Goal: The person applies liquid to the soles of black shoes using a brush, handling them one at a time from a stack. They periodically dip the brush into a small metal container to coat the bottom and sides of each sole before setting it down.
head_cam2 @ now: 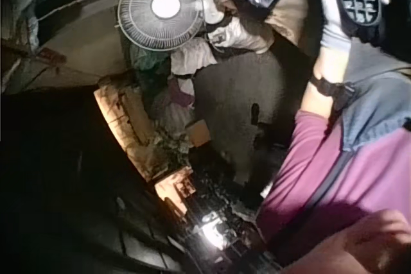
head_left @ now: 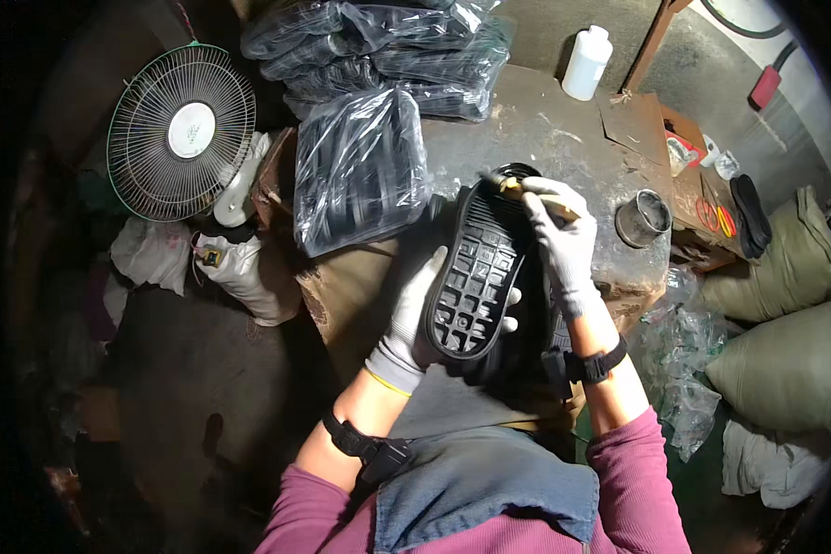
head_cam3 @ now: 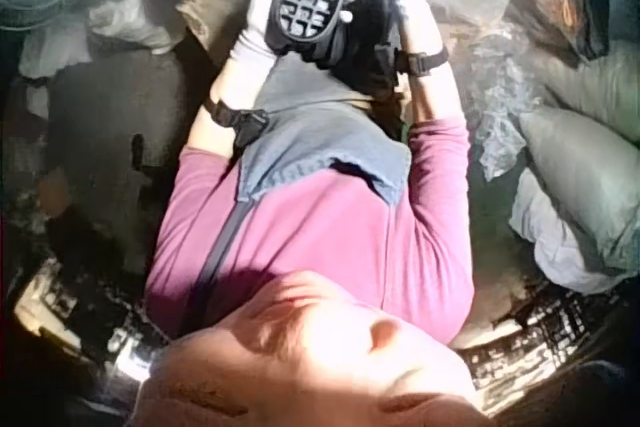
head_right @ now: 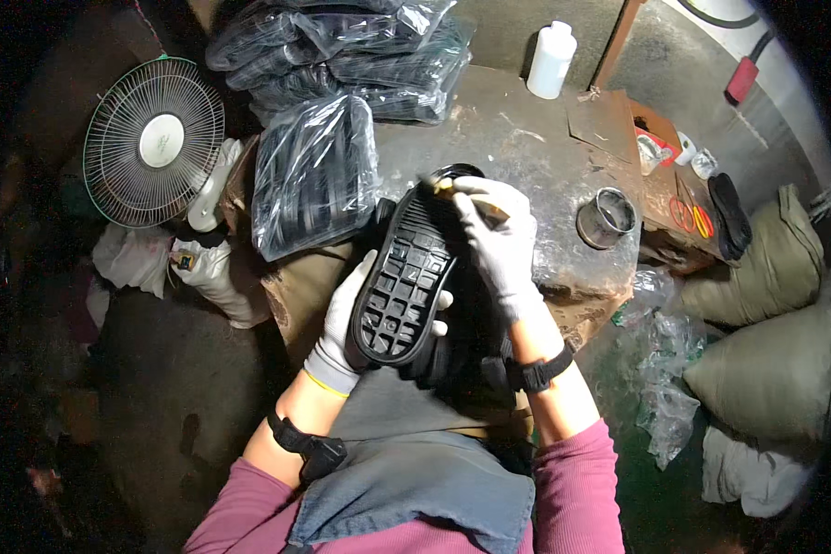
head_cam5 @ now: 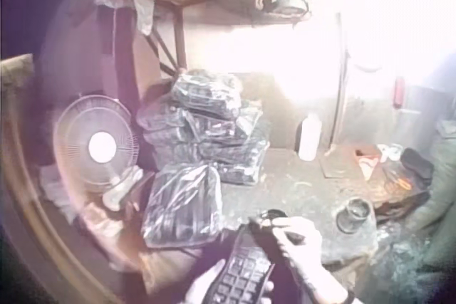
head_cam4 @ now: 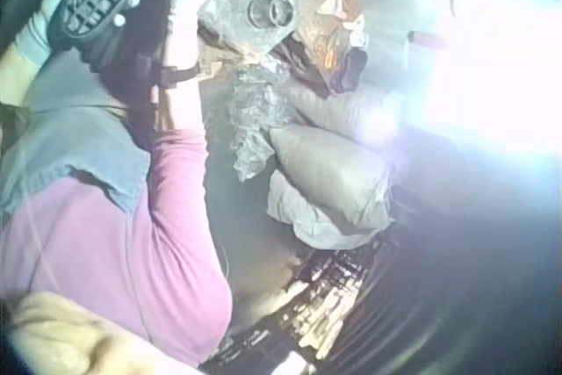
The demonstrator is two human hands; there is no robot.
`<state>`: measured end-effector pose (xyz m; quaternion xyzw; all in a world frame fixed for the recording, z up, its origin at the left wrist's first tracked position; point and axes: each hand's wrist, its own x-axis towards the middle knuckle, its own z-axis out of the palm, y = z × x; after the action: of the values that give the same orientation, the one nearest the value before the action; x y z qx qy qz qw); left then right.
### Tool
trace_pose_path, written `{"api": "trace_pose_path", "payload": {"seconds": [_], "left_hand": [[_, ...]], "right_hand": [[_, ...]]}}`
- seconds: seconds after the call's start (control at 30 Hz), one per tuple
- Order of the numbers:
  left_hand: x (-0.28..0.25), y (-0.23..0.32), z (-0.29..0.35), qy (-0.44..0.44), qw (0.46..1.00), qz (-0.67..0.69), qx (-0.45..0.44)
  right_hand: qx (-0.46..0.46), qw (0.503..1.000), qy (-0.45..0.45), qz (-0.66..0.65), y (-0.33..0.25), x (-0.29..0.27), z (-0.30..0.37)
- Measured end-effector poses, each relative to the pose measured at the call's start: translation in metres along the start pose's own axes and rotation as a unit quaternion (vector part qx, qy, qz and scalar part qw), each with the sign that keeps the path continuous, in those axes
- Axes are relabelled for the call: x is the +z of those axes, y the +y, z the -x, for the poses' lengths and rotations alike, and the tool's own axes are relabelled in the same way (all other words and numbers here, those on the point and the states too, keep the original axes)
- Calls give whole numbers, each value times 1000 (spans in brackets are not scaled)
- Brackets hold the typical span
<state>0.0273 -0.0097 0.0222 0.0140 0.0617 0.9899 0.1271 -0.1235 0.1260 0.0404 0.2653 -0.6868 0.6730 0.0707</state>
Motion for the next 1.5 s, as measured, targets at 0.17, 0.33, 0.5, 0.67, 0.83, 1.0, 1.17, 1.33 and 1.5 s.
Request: {"api": "trace_pose_path", "payload": {"seconds": [0.17, 0.33, 0.5, 0.67, 0.83, 1.0, 1.17, 1.33, 1.5], "left_hand": [[-14, 3, -5, 1, 999, 16, 38], [-27, 15, -8, -39, 998, 0, 43], [-7, 19, -3, -20, 996, 18, 85], [-11, 42, 3, -69, 993, 13, 97], [-4, 61, 14, 53, 947, -227, 219], [-3, 53, 20, 99, 902, -378, 185], [-3, 17, 60, 157, 743, -618, 204], [-25, -17, 123, 321, 765, -545, 120], [-79, -25, 266, 339, 858, -256, 290]], "right_hand": [[-124, 985, -95, 69, -12, 1, 26], [-180, 964, -168, 103, -46, 0, 51], [-249, 922, -283, 90, -66, -6, 71], [-201, 918, -335, 68, -61, -35, 77], [167, 961, -177, -133, -60, -23, 81], [54, 979, -199, 3, -37, -6, 73], [96, 995, -31, 2, -19, -23, 46], [48, 983, -94, 148, 29, -58, 41], [-89, 979, -143, 119, 23, -27, 40]]}}
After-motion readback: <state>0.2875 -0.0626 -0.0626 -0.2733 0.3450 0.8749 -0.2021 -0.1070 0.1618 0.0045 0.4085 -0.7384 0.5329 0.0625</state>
